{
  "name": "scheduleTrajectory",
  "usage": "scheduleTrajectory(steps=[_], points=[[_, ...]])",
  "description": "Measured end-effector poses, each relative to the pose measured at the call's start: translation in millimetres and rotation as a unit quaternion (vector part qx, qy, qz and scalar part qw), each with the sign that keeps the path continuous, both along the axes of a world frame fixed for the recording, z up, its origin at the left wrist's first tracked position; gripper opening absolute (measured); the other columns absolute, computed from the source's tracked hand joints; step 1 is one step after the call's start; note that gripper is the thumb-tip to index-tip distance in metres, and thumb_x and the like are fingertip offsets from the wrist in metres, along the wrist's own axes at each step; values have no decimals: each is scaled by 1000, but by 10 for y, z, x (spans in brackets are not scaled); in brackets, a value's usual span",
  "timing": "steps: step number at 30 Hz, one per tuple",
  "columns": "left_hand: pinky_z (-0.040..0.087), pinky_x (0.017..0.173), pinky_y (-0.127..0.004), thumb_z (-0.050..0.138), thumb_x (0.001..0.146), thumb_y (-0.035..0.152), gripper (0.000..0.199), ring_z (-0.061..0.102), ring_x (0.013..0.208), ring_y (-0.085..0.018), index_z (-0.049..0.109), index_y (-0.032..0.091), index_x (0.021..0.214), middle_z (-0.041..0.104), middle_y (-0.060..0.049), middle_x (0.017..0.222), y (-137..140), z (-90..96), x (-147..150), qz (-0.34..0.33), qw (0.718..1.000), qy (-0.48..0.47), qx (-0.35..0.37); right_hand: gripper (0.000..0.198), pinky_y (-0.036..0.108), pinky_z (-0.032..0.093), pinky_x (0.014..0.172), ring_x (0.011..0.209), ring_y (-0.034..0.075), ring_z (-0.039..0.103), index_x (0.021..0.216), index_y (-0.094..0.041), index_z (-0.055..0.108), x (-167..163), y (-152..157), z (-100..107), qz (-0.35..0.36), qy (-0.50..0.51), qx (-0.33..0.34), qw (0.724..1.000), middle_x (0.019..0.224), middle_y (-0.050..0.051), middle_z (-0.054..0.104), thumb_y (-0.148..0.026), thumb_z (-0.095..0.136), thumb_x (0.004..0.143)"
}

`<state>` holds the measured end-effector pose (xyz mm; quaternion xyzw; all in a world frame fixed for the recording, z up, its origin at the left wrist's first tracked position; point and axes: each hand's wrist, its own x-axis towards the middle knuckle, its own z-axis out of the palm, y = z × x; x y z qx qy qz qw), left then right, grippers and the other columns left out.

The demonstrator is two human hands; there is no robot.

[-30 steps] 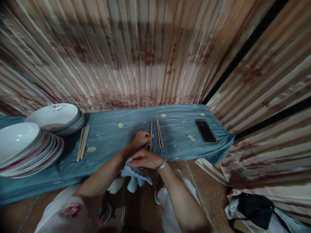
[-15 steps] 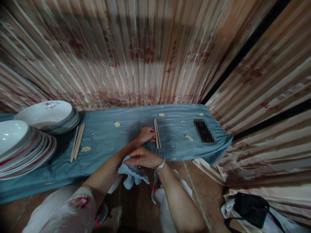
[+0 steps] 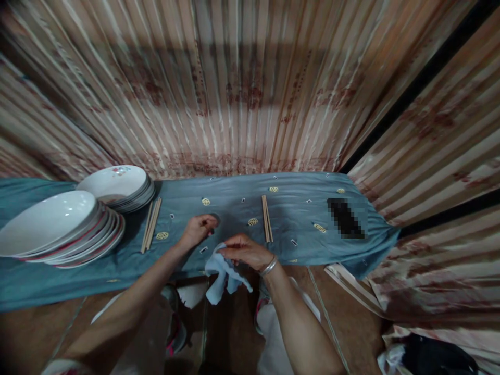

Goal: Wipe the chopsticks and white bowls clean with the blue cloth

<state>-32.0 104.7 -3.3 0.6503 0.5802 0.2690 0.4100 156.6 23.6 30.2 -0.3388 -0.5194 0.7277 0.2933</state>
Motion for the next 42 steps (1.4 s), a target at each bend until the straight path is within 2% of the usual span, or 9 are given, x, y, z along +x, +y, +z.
scheduleTrajectory(steps=[4,5,8,10,18,27,34,38,42], points=[[47,73,-27,56,72,18,10,63,78,-20,66,16,74,68,-6,79,-73,125,-881,86,988,96,80,41,17,28,43,44,3,38,71,-13,69,-106,28,-31,-16,9,-8,1000,51,-6,51,-54,75,65],[47,75,-28,56,72,19,13,64,82,-21,67,17,79,68,-7,86,-96,131,-1056,103,973,172,117,41,17,28,43,44,3,38,72,-13,70,-138,38,-33,-15,10,-9,1000,51,-6,52,-53,76,65],[48,76,-31,54,78,26,25,65,84,-24,67,15,96,67,-12,98,-180,89,-1418,113,922,343,143,40,16,27,41,42,3,37,73,-13,71,-232,67,-32,-10,13,-16,1000,50,-6,53,-51,77,63],[49,75,-31,53,80,30,30,65,82,-24,66,13,102,65,-13,97,-232,40,-1536,115,903,389,141,39,16,27,40,41,3,37,71,-13,70,-287,84,-30,-10,16,-23,1000,49,-6,52,-51,78,61],[48,74,-29,55,83,35,24,65,79,-22,65,16,93,66,-10,92,-286,-42,-1591,104,892,417,138,38,17,26,40,40,2,37,67,-14,68,-470,135,-57,-7,25,-38,999,48,-8,51,-49,80,58],[45,70,-25,53,84,33,23,68,83,-22,69,17,88,74,-10,89,-295,16,-1551,110,900,416,65,40,17,27,42,43,3,38,68,-14,68,-590,172,-104,-2,22,-35,999,50,-7,51,-51,79,58],[46,70,-26,52,84,38,29,69,86,-25,73,18,89,75,-12,88,-315,57,-1518,102,892,437,48,42,18,29,44,44,4,41,67,-14,67,-582,175,-128,-23,22,-56,998,51,-7,54,-52,81,55],[46,71,-28,51,82,39,31,69,87,-26,74,18,88,75,-12,87,-330,81,-1481,100,896,431,32,42,17,32,43,43,4,45,65,-15,65,-584,204,-123,-82,62,-91,991,50,-7,56,-48,85,50],[44,66,-27,53,78,36,27,68,78,-24,72,17,78,73,-11,77,-352,140,-1388,131,927,347,61,40,18,37,42,41,5,43,58,-18,59,-552,299,-98,-201,163,-113,959,46,-7,53,-46,87,49]])
